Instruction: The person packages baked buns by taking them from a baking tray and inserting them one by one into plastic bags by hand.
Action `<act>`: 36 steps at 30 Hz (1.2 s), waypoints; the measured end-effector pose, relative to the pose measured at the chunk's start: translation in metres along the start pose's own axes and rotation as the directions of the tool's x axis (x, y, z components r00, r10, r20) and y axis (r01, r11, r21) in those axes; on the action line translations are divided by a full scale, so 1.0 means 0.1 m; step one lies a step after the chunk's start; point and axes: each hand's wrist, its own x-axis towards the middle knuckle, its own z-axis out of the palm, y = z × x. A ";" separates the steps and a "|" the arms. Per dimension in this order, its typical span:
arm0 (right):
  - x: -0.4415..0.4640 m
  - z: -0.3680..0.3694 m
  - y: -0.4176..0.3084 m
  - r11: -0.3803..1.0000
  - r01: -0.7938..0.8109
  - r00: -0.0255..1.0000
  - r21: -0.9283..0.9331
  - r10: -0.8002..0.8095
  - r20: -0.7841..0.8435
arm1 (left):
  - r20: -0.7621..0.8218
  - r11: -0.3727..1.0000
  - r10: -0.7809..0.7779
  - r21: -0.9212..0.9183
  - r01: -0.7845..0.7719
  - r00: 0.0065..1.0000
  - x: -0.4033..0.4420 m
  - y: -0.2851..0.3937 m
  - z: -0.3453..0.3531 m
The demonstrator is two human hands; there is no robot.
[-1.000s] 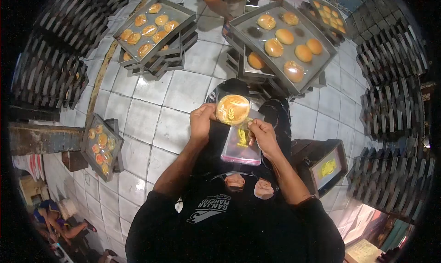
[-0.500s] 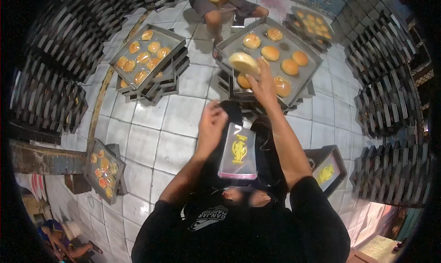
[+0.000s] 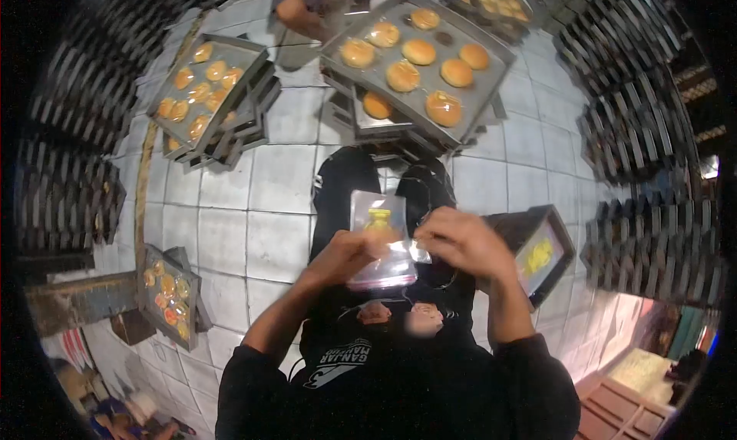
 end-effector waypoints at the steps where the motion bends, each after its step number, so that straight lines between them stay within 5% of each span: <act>1: -0.01 -0.17 0.10 0.734 -0.381 0.921 0.561 0.355 0.161 | 0.016 1.000 0.007 -0.010 -0.007 1.000 0.07 -0.01 -0.08; 2: 0.04 -0.39 0.47 0.658 -0.168 0.982 0.734 0.179 0.064 | 0.006 0.993 -0.026 -0.112 0.027 1.000 0.15 0.01 -0.15; 3: 0.24 -0.55 0.63 0.865 -0.204 0.913 0.458 0.338 -0.231 | -0.006 0.973 -0.070 -0.221 0.067 0.998 0.21 0.06 -0.17; 4: 0.33 -0.66 0.94 0.847 -0.328 0.894 -0.418 0.134 -0.428 | -0.136 0.862 -0.288 -0.468 0.194 0.948 0.31 0.20 -0.22; 6: 0.63 -1.18 1.60 0.532 -0.326 0.897 -0.782 -0.088 -0.434 | -0.419 0.890 -0.401 -0.388 0.238 0.815 0.47 0.33 -0.38; 7: 0.92 -1.36 1.63 0.844 -0.290 0.820 -0.452 -0.024 -0.571 | -0.427 0.890 -0.400 -0.392 0.233 0.811 0.53 0.25 -0.41; 9: 1.41 -1.70 2.00 0.906 -0.363 0.723 0.219 0.422 -0.546 | -0.476 0.830 -0.348 -0.556 0.030 0.808 0.54 0.00 -0.37; 10: 1.63 -1.83 2.36 0.907 -0.361 0.732 0.218 0.420 -0.537 | -0.485 0.829 -0.353 -0.559 0.027 0.800 0.57 -0.07 -0.35; 12: 1.93 -1.92 3.20 0.740 -0.672 0.592 -0.023 0.519 -0.617 | -0.501 0.772 -0.454 -0.634 0.045 0.737 0.62 -0.15 -0.29; 13: 2.04 -1.87 3.41 0.745 -0.667 0.607 -0.024 0.524 -0.597 | -0.487 0.743 -0.477 -0.668 0.041 0.732 0.65 -0.10 -0.29; 15: 2.25 -1.67 3.72 0.786 -0.560 0.514 0.262 0.577 -0.634 | -0.511 0.709 -0.527 -0.704 0.021 0.679 0.71 0.07 -0.27; 16: 2.34 -1.63 3.65 0.847 -0.478 0.563 0.235 0.500 -0.658 | -0.517 0.678 -0.558 -0.735 -0.002 0.649 0.72 0.10 -0.28; 19: 2.36 -1.43 3.34 0.770 -0.630 0.572 0.099 0.547 -0.611 | -0.532 0.683 -0.530 -0.729 -0.040 0.661 0.77 -0.03 -0.33; 21: 2.30 -1.23 3.31 0.866 -0.500 0.701 0.020 0.418 -0.578 | -0.535 0.702 -0.497 -0.711 -0.046 0.683 0.81 0.02 -0.42; 22: 2.31 -1.18 3.13 0.908 -0.419 0.760 -0.026 0.335 -0.557 | -0.546 0.713 -0.478 -0.699 -0.060 0.688 0.84 0.00 -0.49; 24: 2.11 -1.10 2.42 0.939 -0.217 0.731 0.268 0.338 -0.593 | -0.509 0.654 -0.409 -0.742 -0.145 0.757 0.91 -0.08 -0.67; 26: 1.82 -0.86 1.35 0.796 0.027 0.716 0.605 0.407 -0.568 | -0.507 0.581 -0.417 -0.787 -0.208 0.754 0.98 -0.09 -0.83; 29: 1.29 -0.14 0.32 0.732 0.060 0.814 0.679 0.358 -0.458 | -0.497 0.417 -0.531 -0.858 -0.299 0.687 1.18 -0.32 -0.95; 31: 0.97 0.39 0.22 0.964 0.061 0.851 0.258 0.085 -0.518 | -0.447 0.396 -0.526 -0.882 -0.256 0.723 1.29 -0.36 -0.92; 32: 0.94 0.44 0.20 0.931 0.352 0.787 -0.099 -0.351 -0.508 | -0.387 0.371 -0.542 -0.907 -0.202 0.746 1.32 -0.35 -0.87; 34: 0.85 0.47 0.35 0.854 0.283 0.742 -0.437 -0.484 -0.464 | -0.361 0.401 -0.523 -0.904 -0.151 0.772 1.25 0.09 -0.66; 36: 0.86 0.43 0.31 0.879 0.238 0.644 -0.412 -0.461 -0.610 | -0.258 0.409 -0.450 -0.911 -0.060 0.855 1.15 0.41 -0.49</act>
